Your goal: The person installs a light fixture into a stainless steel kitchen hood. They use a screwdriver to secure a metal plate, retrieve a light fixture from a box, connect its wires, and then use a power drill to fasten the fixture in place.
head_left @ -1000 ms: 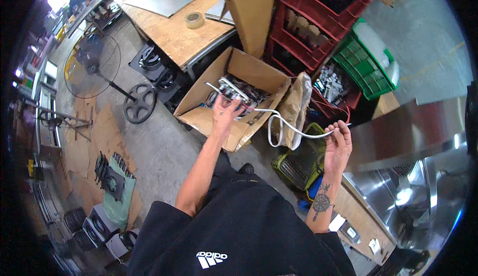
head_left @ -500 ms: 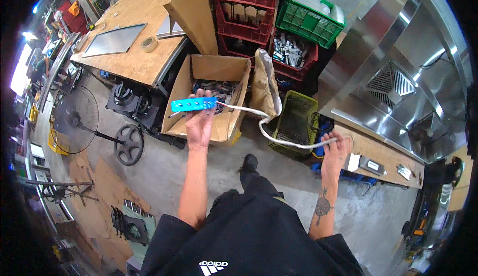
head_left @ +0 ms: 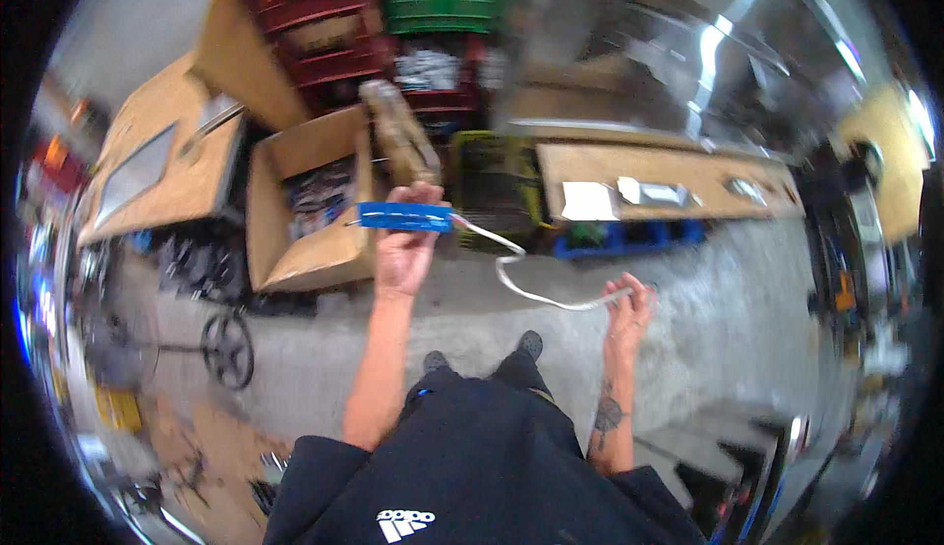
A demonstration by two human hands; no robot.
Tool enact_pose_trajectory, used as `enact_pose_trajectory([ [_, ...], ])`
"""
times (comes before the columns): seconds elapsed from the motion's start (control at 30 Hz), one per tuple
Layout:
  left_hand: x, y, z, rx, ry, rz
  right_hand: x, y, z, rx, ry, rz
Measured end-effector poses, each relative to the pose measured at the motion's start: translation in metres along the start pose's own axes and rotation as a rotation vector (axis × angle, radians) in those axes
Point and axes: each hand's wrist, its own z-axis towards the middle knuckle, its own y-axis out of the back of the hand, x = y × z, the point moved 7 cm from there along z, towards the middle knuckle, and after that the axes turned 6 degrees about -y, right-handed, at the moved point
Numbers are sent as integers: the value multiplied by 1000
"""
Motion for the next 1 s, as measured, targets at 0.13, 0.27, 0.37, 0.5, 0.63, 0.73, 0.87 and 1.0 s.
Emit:
enact_pose_trajectory([
  [0.13, 166, -22, -9, 3, 62, -67, 24, 160, 54, -137, -1, 65],
  [0.27, 357, -85, -19, 79, 151, -151, 45, 348, 111, -226, -6, 144],
  [0.37, 511, -146, -18, 170, 285, -282, 63, 483, 168, -298, -35, 265],
  [0.5, 677, -226, -35, 265, 356, -258, 83, 638, 214, -352, -68, 408],
  [0.63, 829, -307, -70, 251, 485, -71, 63, 754, 249, -441, -311, 444],
  [0.73, 943, -382, -106, 468, 583, 344, 50, 783, 268, -210, -724, -136],
  [0.87, 1077, -429, -128, 516, 740, 558, 179, 770, 349, 88, -599, -356],
  [1.0, 1203, -450, -90, 516, 806, 513, 342, 809, 489, -62, -99, -566],
])
